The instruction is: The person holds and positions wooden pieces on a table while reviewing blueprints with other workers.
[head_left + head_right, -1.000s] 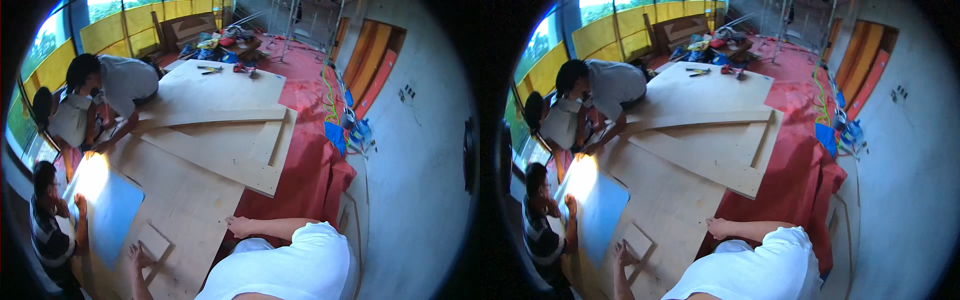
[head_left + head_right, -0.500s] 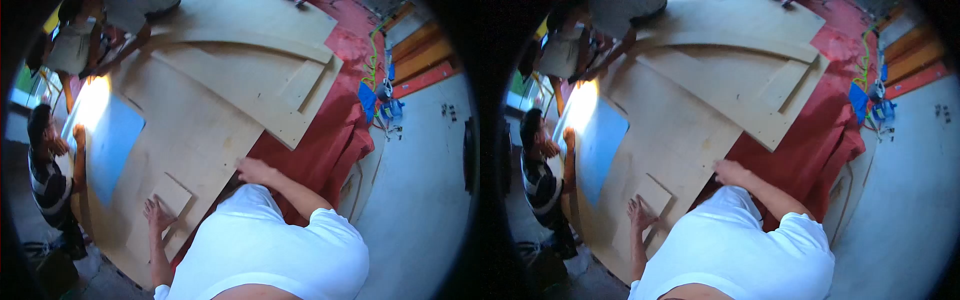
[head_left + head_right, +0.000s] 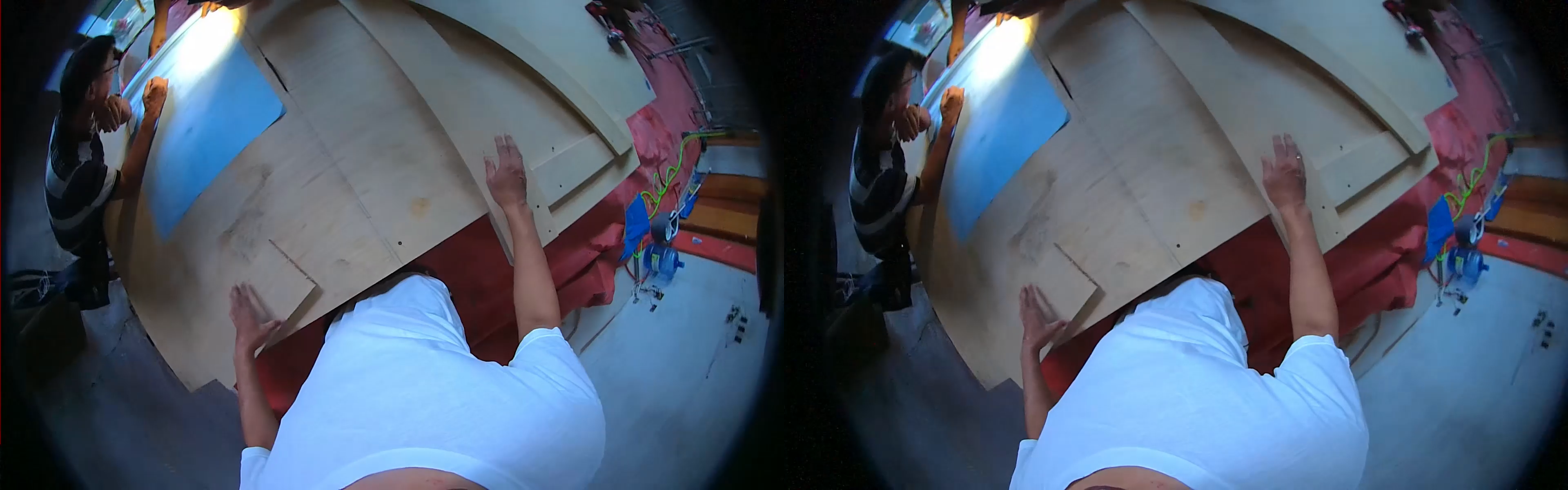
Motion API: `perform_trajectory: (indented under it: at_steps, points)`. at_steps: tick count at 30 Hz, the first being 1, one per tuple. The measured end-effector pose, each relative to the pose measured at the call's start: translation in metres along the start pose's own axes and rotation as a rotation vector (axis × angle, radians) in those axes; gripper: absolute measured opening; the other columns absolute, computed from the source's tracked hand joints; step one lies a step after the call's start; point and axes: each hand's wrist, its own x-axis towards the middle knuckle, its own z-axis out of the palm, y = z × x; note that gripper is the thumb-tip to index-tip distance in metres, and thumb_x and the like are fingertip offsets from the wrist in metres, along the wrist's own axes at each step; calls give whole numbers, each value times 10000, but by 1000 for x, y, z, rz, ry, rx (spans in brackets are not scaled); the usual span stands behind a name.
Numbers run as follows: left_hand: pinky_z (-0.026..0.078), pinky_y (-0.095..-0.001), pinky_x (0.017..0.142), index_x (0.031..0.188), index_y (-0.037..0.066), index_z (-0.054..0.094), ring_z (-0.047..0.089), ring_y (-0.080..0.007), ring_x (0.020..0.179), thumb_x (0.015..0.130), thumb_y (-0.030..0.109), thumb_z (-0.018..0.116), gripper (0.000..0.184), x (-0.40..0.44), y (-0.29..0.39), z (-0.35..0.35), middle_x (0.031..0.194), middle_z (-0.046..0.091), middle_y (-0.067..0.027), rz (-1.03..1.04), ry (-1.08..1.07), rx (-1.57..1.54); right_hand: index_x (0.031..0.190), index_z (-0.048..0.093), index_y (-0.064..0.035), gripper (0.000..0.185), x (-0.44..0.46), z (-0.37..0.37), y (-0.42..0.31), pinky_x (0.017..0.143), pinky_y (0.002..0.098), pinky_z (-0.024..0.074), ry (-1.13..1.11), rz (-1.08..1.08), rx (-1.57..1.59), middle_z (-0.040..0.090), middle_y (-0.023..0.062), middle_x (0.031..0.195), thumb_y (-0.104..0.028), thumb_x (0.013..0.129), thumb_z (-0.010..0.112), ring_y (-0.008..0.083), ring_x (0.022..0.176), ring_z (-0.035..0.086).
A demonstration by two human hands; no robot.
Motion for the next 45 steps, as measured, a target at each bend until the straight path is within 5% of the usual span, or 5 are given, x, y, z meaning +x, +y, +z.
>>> perform_trajectory:
  at_steps: [2, 5, 11, 20, 45]
  points:
    - [149, -477, 1192, 1543, 49, 156, 118, -380, 1484, 752, 397, 809, 1083, 4, -58, 43, 1584, 144, -257, -55, 220, -214, 1385, 458, -23, 518, 14, 4, 4, 1088, 463, 374, 9, -10, -11, 454, 244, 1415, -236, 928, 578, 415, 1288, 452]
    - [172, -470, 1186, 1500, 16, 288, 189, -377, 1465, 914, 424, 632, 793, -1, -114, 75, 1562, 249, -229, -503, 541, -341, 1377, 467, -12, 509, 37, 13, 15, 1100, 459, 360, 10, -5, 11, 449, 245, 1423, -240, 934, 569, 411, 1301, 441]
    - [241, -486, 1151, 1469, 60, 385, 281, -324, 1436, 990, 533, 390, 673, 2, -99, 113, 1524, 363, -175, -1054, 676, -103, 1305, 544, -16, 448, 73, 65, 57, 1066, 435, 395, -54, 163, 52, 519, 219, 1361, -281, 944, 557, 371, 1268, 487]
    - [271, -485, 1128, 1446, 74, 416, 318, -284, 1427, 985, 474, 413, 610, 9, -84, 105, 1507, 395, -150, -1114, 692, -24, 1218, 634, -68, 362, 76, 54, 28, 974, 423, 468, 64, 286, -57, 635, 142, 1235, -288, 966, 496, 337, 1128, 602]
    - [283, -488, 1119, 1447, 108, 423, 333, -286, 1419, 981, 511, 410, 616, 14, -81, 106, 1497, 408, -158, -1134, 699, 34, 1241, 601, -102, 341, 77, 57, 27, 981, 428, 464, 29, 248, -157, 619, 124, 1252, -265, 975, 465, 334, 1143, 590]
